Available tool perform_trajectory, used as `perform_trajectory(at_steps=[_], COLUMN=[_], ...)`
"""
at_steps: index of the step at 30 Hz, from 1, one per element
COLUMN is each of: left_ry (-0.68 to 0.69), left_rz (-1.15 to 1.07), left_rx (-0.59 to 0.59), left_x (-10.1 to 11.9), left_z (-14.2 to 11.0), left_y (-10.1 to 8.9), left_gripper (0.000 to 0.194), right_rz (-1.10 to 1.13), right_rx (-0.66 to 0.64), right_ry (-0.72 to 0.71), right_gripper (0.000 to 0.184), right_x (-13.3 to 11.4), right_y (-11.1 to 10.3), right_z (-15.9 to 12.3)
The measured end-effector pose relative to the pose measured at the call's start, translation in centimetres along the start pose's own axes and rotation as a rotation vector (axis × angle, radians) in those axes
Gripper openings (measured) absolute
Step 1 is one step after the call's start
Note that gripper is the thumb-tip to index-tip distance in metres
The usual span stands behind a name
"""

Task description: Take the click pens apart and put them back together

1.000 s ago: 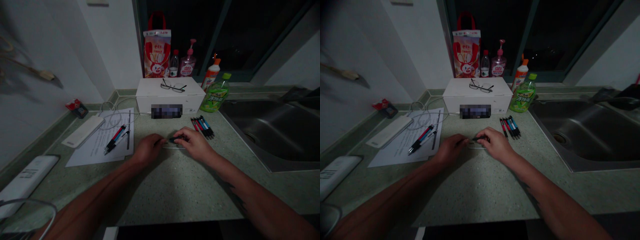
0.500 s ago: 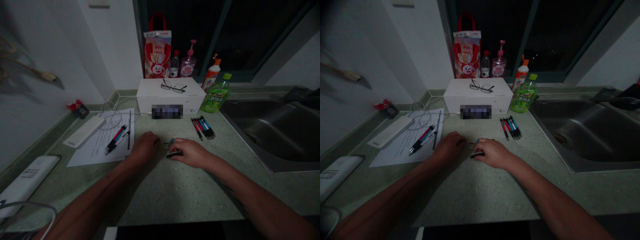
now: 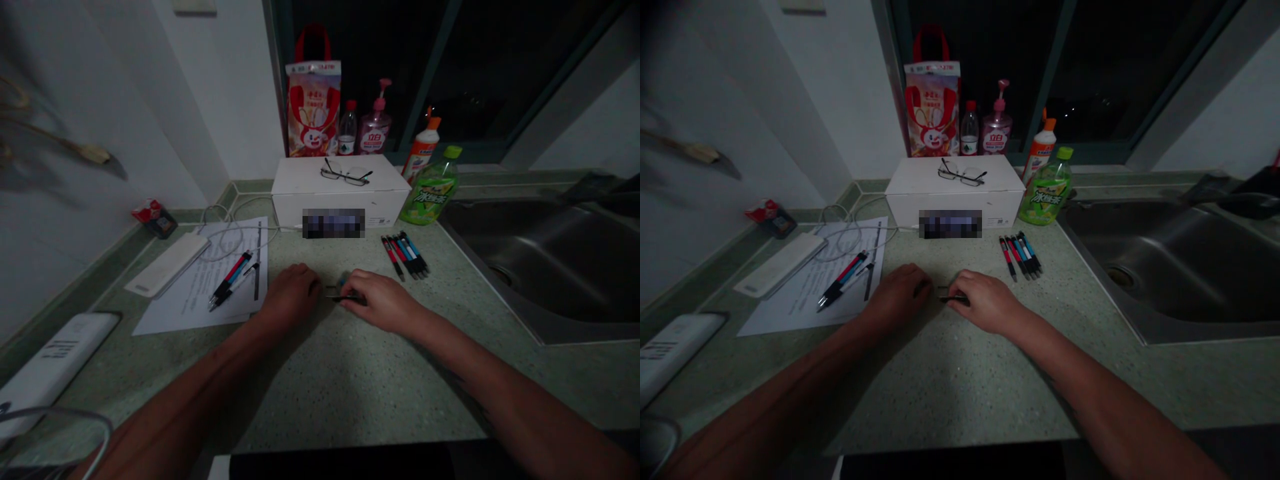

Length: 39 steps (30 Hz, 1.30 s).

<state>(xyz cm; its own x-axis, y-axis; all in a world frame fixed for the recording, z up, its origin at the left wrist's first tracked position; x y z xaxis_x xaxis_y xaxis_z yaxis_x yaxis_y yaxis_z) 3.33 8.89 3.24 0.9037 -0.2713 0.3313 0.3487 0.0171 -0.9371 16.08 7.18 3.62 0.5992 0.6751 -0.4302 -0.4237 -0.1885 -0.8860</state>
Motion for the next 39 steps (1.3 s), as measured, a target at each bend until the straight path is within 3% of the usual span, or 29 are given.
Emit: perform_trajectory(at_steps=[10,17,28,34,39], left_ry=[0.003,0.175,0.068,0.024,-0.098], left_rz=[-0.088,-0.044,-0.022,-0.269,-0.668], left_rx=[0.016,-0.059,-0.102,0.065,0.063], left_x=[-0.1,1.7,0.7,0.5,-0.4], left_z=[-0.3,-0.3,-0.4,-0.4,-0.2], left_y=[-0.2,0.7,1.2,-1.1,-1.6], left_gripper=[0.015,0.015,0.017,0.025,0.016], right_rz=[-0.038,-0.045,-0.057,-0.031,0.018], right_rx=[0.049,0.083,0.077,0.145,0.206], right_ry=[0.053,0.073,0.072,0.053,0.022], right_gripper=[0.007,0.008,0.007,0.007,0.006], right_x=[0.7,1.4,1.3,1.0,0.1], right_y=[-0.6,-1.0,-0.9,-1.4,-2.0], right_z=[0.0,-0.1,-0.1,-0.1,-0.1])
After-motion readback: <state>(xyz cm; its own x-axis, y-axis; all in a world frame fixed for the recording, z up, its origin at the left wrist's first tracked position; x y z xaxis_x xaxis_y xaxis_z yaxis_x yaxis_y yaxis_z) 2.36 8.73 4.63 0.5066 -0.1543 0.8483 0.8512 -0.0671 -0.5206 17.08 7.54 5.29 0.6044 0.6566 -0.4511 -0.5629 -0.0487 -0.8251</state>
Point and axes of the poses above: each hand's wrist, its own z-axis towards the middle knuckle, its own y-axis out of the palm, x = y × z, the point moved 10 cm from there along z, towards the middle knuckle, and after that the axes turned 8 degrees about -y, right-handed, at the moved point
